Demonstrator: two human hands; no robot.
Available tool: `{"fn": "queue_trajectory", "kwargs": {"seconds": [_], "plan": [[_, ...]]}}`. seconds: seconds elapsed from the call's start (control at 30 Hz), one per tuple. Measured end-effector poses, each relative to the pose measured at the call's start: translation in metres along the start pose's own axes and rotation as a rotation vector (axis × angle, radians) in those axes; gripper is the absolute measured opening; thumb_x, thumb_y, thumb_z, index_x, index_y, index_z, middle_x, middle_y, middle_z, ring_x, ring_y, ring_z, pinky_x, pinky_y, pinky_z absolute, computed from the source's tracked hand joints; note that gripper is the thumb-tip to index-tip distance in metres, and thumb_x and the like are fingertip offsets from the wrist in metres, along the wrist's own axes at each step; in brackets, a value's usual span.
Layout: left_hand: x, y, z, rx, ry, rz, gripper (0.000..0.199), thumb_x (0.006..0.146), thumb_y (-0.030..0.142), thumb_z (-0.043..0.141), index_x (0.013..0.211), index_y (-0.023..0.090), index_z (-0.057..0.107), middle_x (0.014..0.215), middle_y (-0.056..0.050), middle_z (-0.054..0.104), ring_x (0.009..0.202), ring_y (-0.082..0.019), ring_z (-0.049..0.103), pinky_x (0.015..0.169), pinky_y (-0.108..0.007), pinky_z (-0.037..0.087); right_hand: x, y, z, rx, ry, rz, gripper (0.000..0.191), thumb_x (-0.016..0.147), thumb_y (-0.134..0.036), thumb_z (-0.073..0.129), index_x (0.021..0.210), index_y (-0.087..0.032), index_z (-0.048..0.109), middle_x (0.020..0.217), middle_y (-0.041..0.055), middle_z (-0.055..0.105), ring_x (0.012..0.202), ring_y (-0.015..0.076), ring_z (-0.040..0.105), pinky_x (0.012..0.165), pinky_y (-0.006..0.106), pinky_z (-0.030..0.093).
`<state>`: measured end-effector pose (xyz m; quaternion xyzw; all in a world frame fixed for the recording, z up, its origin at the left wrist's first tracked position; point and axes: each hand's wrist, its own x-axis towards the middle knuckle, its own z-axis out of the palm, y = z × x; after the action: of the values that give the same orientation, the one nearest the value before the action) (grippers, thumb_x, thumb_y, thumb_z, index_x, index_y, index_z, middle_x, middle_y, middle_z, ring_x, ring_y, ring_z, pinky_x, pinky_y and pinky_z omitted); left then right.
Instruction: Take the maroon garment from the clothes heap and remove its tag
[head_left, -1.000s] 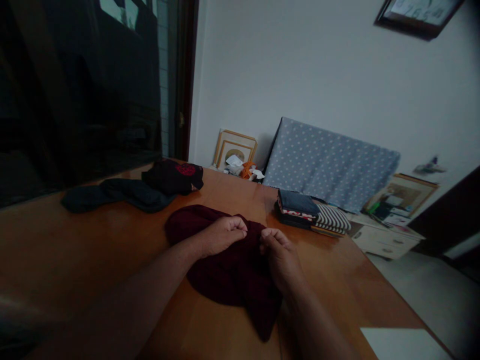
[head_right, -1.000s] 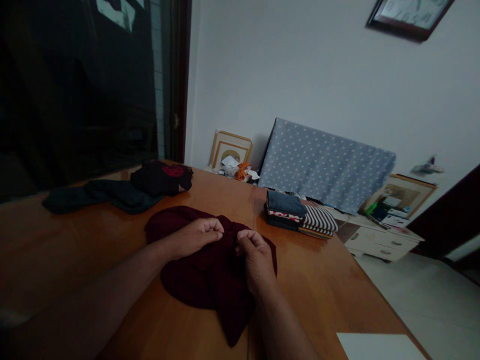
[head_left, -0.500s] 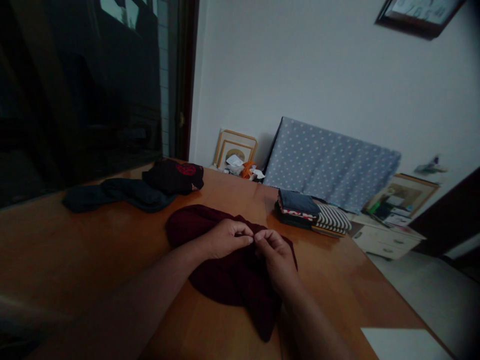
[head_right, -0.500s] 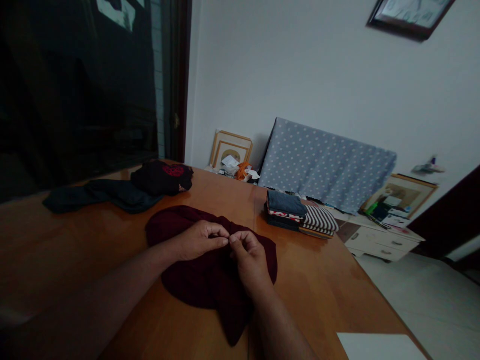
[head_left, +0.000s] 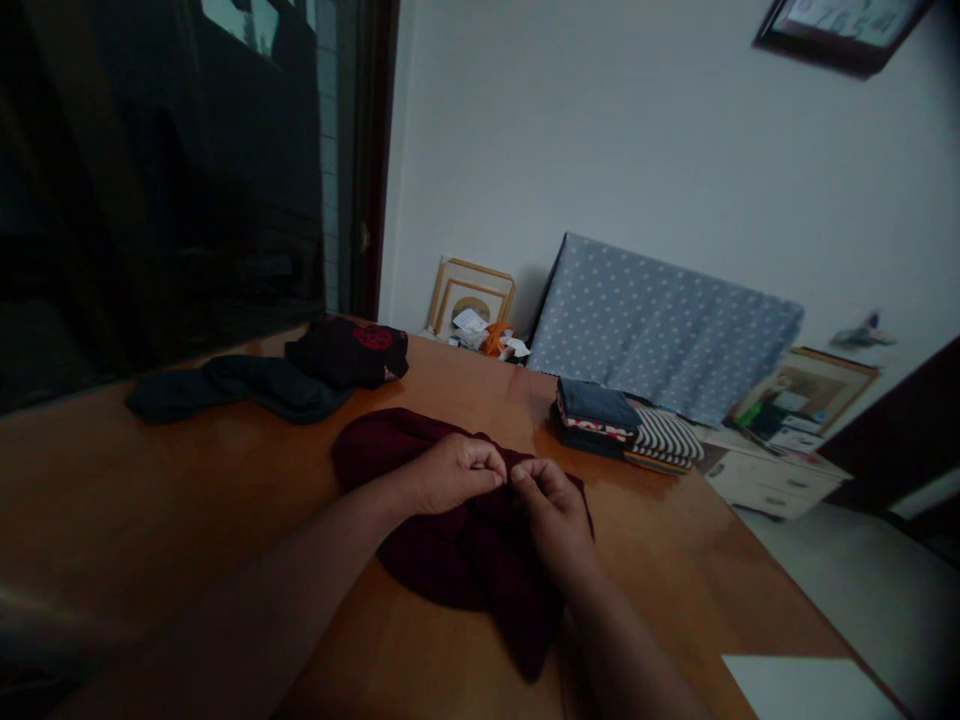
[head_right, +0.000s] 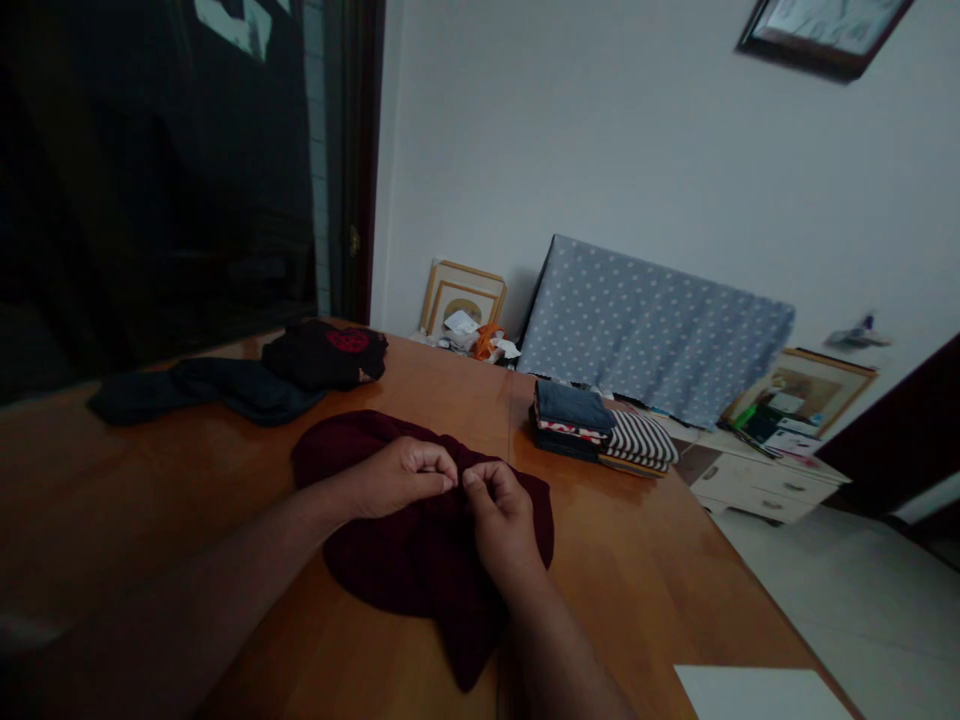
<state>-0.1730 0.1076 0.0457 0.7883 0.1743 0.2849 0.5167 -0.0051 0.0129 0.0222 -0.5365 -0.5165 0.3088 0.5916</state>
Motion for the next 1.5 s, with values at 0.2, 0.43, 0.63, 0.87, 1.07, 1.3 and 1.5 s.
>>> {"fn": "queue_trajectory", "kwargs": {"seconds": [0.2,0.43,0.63,0.87,1.07,1.3,1.5], "plan": [[-0.001,0.005,-0.003,-0.044,-0.039,-0.012,0.012,0.084,0.024,0.062,0.088,0.016,0.071,0.081,-0.001,0.067,0.074,-0.013,0.057,0.07,-0.024,0.042,0.003,0.001,-0.003,0.07,0.086,0.072,0.027,0.087,-0.049,0.065,0.085,-0.022,0.061,0.068,-0.004,0.055,0.061,0.0121,0.046,0.058,0.025,0.034],[-0.003,0.008,-0.004,-0.057,-0.024,-0.029,0.014,0.084,0.026,0.064,0.088,0.016,0.071,0.078,0.0,0.065,0.071,-0.012,0.056,0.068,-0.024,0.041,0.013,0.009,-0.017,0.213,0.327,0.155,0.025,0.08,-0.042,0.071,0.079,-0.022,0.057,0.066,-0.0046,0.054,0.056,0.0103,0.044,0.052,0.024,0.032],[-0.004,0.008,-0.009,-0.046,0.066,-0.067,0.02,0.085,0.033,0.067,0.091,0.015,0.073,0.085,-0.003,0.071,0.077,-0.015,0.061,0.076,-0.027,0.045,0.025,-0.001,-0.038,0.446,0.354,0.16,0.028,0.077,-0.041,0.07,0.075,-0.024,0.049,0.067,-0.0038,0.05,0.055,0.0116,0.045,0.051,0.026,0.04],[-0.007,0.017,-0.019,-0.044,0.117,-0.045,0.023,0.089,0.036,0.063,0.092,0.016,0.074,0.096,-0.006,0.074,0.092,-0.018,0.064,0.091,-0.032,0.046,-0.013,-0.045,-0.03,0.374,-0.514,0.212,0.038,0.085,-0.054,0.065,0.066,-0.022,0.056,0.052,-0.0029,0.053,0.045,0.0104,0.045,0.05,0.026,0.038],[-0.024,0.028,-0.035,-0.022,-0.292,-0.193,0.029,0.09,0.037,0.061,0.112,0.023,0.074,0.09,-0.002,0.073,0.083,-0.016,0.064,0.078,-0.028,0.048,-0.018,-0.049,-0.036,0.248,-0.669,0.246,0.042,0.08,-0.062,0.068,0.081,-0.02,0.072,0.075,0.0066,0.071,0.063,0.018,0.063,0.063,0.033,0.051],[-0.013,0.006,-0.046,-0.013,0.223,-0.171,0.022,0.086,0.033,0.057,0.099,0.017,0.065,0.088,-0.003,0.069,0.07,-0.013,0.06,0.068,-0.027,0.047,0.005,-0.011,-0.021,-0.174,-0.078,-0.085,0.035,0.076,-0.036,0.077,0.111,-0.028,0.073,0.108,0.0054,0.073,0.098,0.0234,0.063,0.087,0.038,0.049],[-0.014,-0.01,-0.05,0.387,0.258,-0.188,0.031,0.083,0.046,0.064,0.098,0.019,0.069,0.085,-0.004,0.069,0.075,-0.018,0.061,0.063,-0.026,0.04,-0.01,-0.016,-0.019,-0.34,-0.462,-0.056,0.024,0.079,-0.014,0.062,0.09,-0.028,0.078,0.082,-0.0001,0.073,0.074,0.0179,0.062,0.068,0.029,0.046]]}}
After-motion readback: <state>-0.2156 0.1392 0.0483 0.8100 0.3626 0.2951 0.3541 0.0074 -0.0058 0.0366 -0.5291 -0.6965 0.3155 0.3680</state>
